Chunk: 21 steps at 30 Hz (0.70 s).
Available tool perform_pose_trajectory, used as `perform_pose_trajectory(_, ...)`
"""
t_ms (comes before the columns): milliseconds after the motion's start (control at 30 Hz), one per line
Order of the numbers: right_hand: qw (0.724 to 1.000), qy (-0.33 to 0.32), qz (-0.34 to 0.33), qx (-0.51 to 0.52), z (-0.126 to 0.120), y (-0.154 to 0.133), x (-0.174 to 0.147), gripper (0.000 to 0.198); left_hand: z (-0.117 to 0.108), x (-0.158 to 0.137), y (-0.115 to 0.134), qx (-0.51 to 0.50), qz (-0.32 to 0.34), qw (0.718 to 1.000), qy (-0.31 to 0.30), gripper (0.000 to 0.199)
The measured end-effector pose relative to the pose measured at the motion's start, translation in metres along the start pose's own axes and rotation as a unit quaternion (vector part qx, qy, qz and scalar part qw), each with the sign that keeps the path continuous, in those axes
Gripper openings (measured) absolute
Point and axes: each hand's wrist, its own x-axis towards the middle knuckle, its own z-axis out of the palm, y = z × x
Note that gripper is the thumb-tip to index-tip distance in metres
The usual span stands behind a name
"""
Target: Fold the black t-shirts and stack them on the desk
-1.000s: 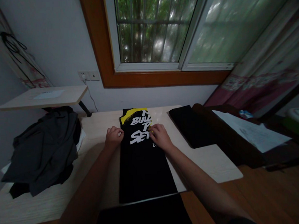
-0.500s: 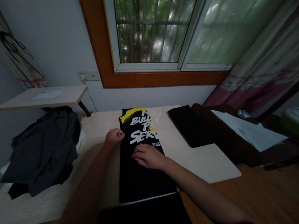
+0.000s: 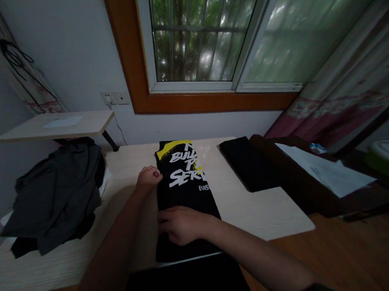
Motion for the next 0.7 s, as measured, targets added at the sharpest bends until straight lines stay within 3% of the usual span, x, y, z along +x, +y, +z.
perform_pose_trajectory(133,1.0,0.016,-0.006,0.024,0.0,-0.002,-0.001,0.022,0.002,0.002,-0.001,-0.035,0.007,0.999,0.028,0.014)
perform_pose_trajectory(267,0.998,0.013,0.003,0.061,0.0,-0.004,-0.005,0.021,0.005,0.01,-0.004,-0.076,-0.04,0.994,0.066,0.033)
perform_pose_trajectory(467,0.993,0.016,0.011,0.114,0.001,-0.004,-0.007,0.021,0.006,0.04,-0.01,-0.078,-0.102,0.989,0.075,0.05)
perform_pose_trajectory(600,0.99,0.017,-0.005,0.139,0.0,-0.005,-0.006,0.029,0.005,0.065,-0.012,-0.102,-0.156,0.981,0.058,0.05)
perform_pose_trajectory(700,0.987,0.003,-0.018,0.16,-0.003,-0.006,-0.005,0.03,0.007,0.08,-0.015,-0.12,-0.169,0.977,0.042,0.037)
